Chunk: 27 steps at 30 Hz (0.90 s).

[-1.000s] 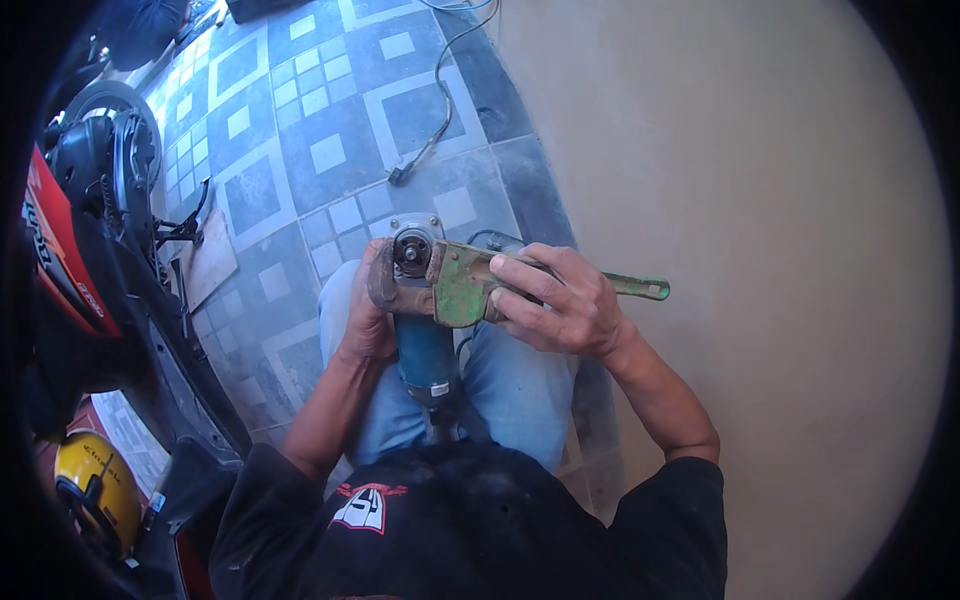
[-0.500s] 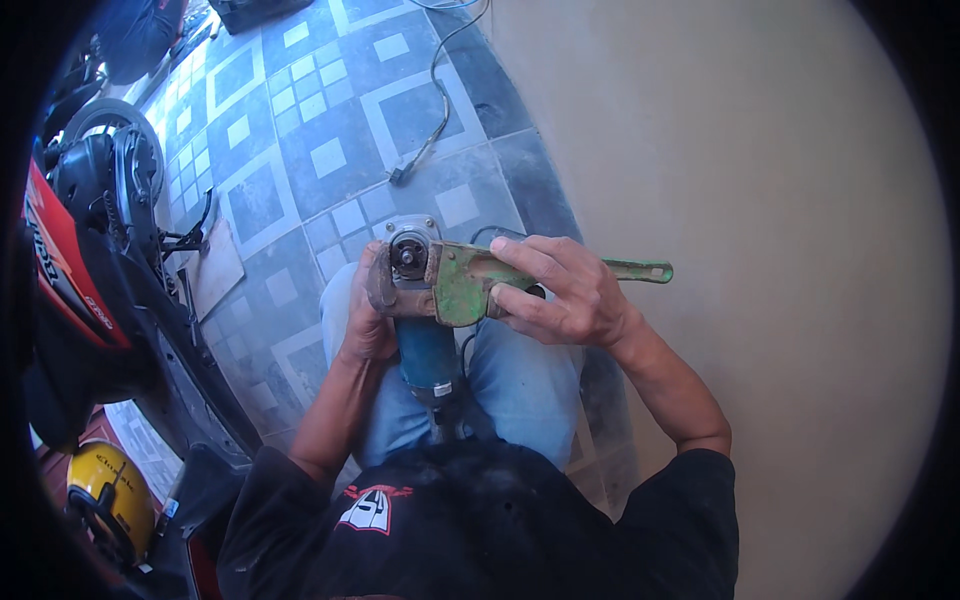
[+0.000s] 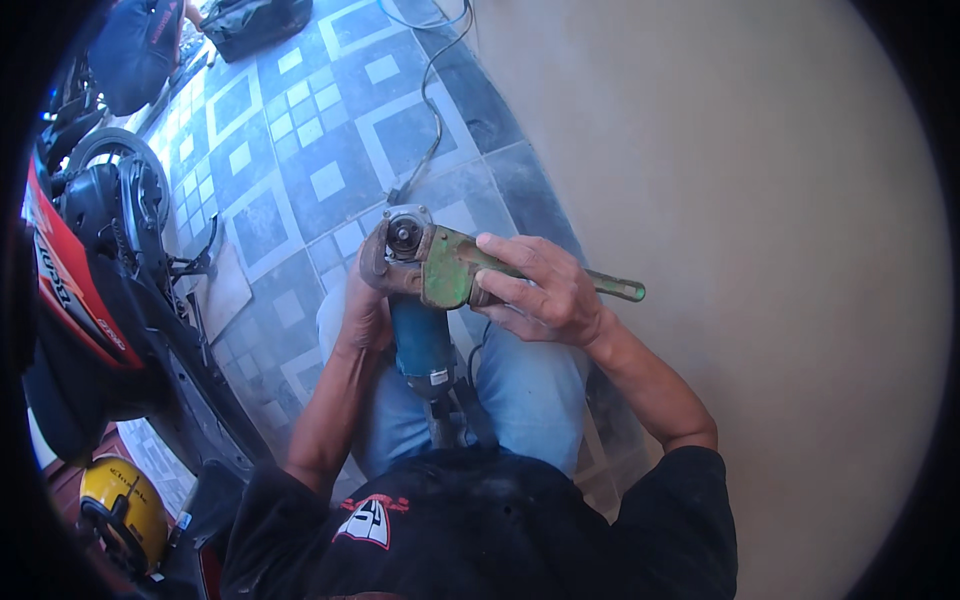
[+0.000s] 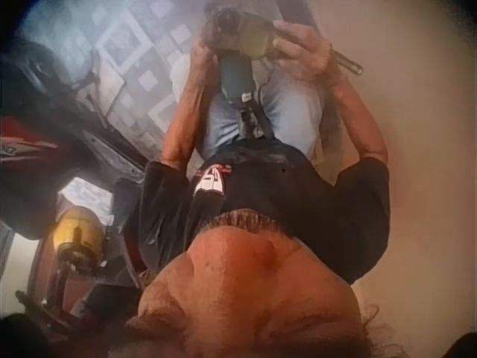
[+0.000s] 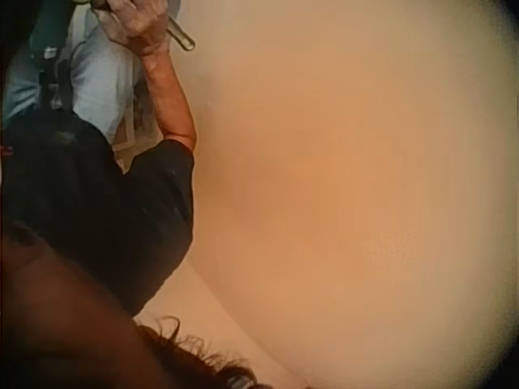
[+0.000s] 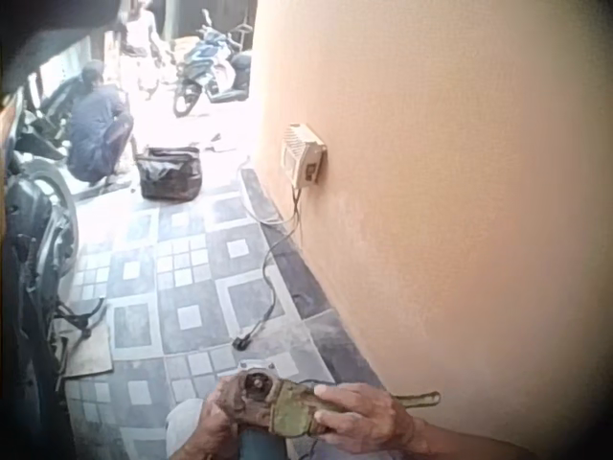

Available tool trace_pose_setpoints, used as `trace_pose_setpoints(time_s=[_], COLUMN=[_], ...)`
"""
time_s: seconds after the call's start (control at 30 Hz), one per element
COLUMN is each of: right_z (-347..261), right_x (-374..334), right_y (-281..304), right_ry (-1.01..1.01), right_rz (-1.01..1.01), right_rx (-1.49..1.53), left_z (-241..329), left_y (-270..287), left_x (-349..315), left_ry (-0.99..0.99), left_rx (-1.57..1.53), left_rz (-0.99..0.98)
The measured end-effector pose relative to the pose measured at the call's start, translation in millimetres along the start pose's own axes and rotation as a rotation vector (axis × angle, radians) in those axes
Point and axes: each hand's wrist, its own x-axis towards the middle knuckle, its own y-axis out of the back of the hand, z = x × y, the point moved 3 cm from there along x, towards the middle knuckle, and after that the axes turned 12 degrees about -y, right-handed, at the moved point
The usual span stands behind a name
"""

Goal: The person holds an angle grinder between their legs and uses a pipe wrench to loosen the arbor nut and remove the inner flange from the tool's spindle.

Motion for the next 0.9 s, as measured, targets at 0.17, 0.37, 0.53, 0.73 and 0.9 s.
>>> trace_pose_setpoints(time_s=[0.17,0.37,0.53,0.73,0.9], right_z=[20.2,51.2,57.7,26.6,5.2], right_x=[13.8,21.9,22.4,22.8,32.6], right_y=[-0.6,-14.4,-12.6,-4.7,21.9], right_ry=[-0.008,-0.102,-0.142,-0.044,-0.269], right_rz=[0.027,0.079,0.13,0.114,0.105], right_rx=[-0.028,0.022,0.031,-0.151,0.159], left_z=[4.0,-3.8,0.9,3.0,16.4], left_y=[-10.3,-4.2,-12.2,-9.4,-7.6], left_x=[24.4,59.7,74.4,71.7,65.3], left_ry=[0.039,0.103,0.163,0.103,0.051], left_rx=[0.008,-0.004,0.073,0.075,0.065], left_rz=[0.0,0.032,0.023,0.041,0.09])
